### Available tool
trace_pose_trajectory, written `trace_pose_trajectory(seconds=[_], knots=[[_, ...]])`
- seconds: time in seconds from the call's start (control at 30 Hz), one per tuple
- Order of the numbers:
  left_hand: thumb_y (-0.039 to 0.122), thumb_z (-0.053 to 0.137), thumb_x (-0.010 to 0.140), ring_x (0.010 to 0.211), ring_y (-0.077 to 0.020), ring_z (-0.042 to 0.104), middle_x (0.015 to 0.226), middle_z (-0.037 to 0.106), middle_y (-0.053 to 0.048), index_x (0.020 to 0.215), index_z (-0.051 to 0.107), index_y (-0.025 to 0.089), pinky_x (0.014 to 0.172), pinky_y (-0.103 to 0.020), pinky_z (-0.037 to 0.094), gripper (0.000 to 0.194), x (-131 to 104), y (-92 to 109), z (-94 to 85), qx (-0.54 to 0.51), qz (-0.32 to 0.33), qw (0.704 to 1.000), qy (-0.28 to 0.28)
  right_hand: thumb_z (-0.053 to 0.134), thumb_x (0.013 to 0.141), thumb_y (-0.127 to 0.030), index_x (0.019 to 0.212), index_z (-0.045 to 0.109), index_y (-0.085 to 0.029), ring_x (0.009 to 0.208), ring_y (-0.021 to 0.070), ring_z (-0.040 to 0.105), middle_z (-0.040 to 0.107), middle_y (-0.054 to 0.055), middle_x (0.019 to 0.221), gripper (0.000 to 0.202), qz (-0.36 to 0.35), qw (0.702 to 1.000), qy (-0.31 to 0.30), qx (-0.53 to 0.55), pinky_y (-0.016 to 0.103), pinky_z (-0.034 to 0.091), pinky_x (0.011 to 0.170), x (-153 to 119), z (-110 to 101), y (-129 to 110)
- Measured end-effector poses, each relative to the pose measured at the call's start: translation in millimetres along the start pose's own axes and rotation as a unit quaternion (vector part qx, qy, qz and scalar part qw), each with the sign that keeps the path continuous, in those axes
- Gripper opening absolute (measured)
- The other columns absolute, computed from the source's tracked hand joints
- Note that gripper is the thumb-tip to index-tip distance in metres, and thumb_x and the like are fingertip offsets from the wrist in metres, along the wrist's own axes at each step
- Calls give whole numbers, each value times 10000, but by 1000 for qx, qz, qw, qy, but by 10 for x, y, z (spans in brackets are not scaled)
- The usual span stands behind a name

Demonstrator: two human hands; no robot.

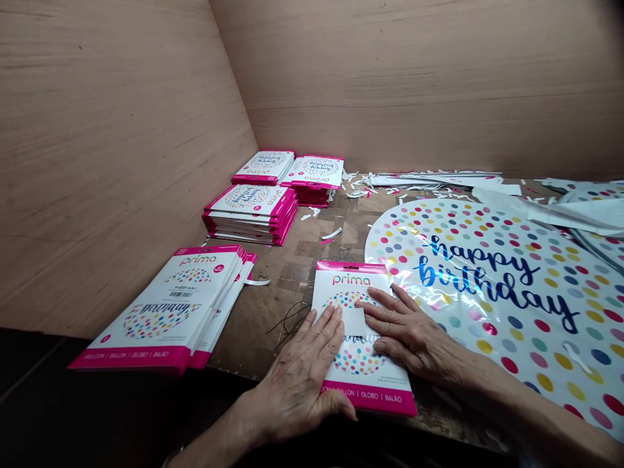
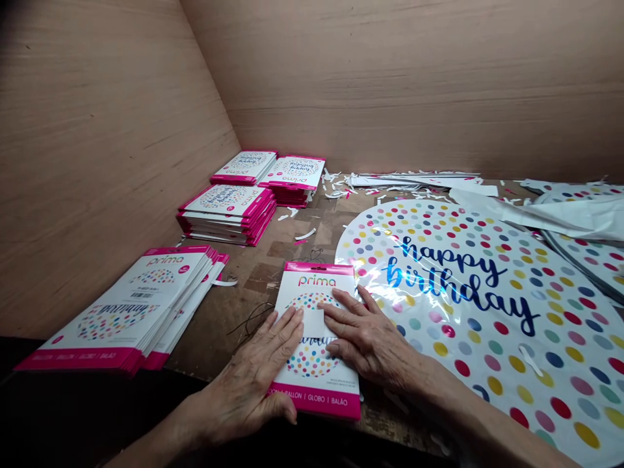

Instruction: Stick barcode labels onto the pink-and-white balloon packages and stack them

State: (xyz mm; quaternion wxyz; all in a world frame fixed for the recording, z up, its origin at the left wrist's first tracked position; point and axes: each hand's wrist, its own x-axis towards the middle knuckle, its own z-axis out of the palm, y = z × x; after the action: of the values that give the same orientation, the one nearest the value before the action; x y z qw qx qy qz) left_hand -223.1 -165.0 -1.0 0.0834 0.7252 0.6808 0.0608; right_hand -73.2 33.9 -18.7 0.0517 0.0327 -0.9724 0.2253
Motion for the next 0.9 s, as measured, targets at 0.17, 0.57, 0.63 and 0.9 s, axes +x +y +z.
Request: trace_pose_trajectory(seconds=[0.17, 0.57, 0.63, 0.9], knots=[[695, 403, 702, 1336, -308, 126, 1417, 236, -224, 1372, 221, 56, 1060, -517, 213, 943, 53, -6, -38, -26, 17, 999, 11, 389, 905, -324, 1171, 546, -240, 1317, 236, 231, 480, 33, 1310, 319, 3, 1000, 6, 1, 501, 73, 1084, 6, 1, -6], [768, 399, 615, 1337, -319, 125, 1427, 232, -218, 1379, 206, 61, 1067, -516, 187, 1059, 30, -33, -3, -9, 22, 1000, 13, 442, 876, -379, 1358, 326, -139, 1326, 268, 195, 327, 123, 1404, 551, -4, 997, 43, -62, 530, 117, 1073, -39, -25, 33], [779, 399, 600, 1331, -322, 157, 1418, 249, -224, 1380, 204, 61, 1062, -512, 202, 1078, 51, -40, -15, -4, 20, 1000, 18, 445, 875, -377, 1342, 354, -199, 1315, 253, 233, 395, 80, 1372, 508, -36, 997, 42, -57, 533, 61, 1076, -20, -70, 4], [631, 378, 767, 1261, -316, 346, 1358, 385, -181, 1420, 42, 126, 999, -467, 321, 891, 5, -448, 423, 106, 92, 982, 127, 434, 880, -434, 1090, 555, -233, 1256, 172, 322, 539, -18, 1229, 316, -16, 996, 15, -92, 375, 142, 1078, 35, -148, -219]])
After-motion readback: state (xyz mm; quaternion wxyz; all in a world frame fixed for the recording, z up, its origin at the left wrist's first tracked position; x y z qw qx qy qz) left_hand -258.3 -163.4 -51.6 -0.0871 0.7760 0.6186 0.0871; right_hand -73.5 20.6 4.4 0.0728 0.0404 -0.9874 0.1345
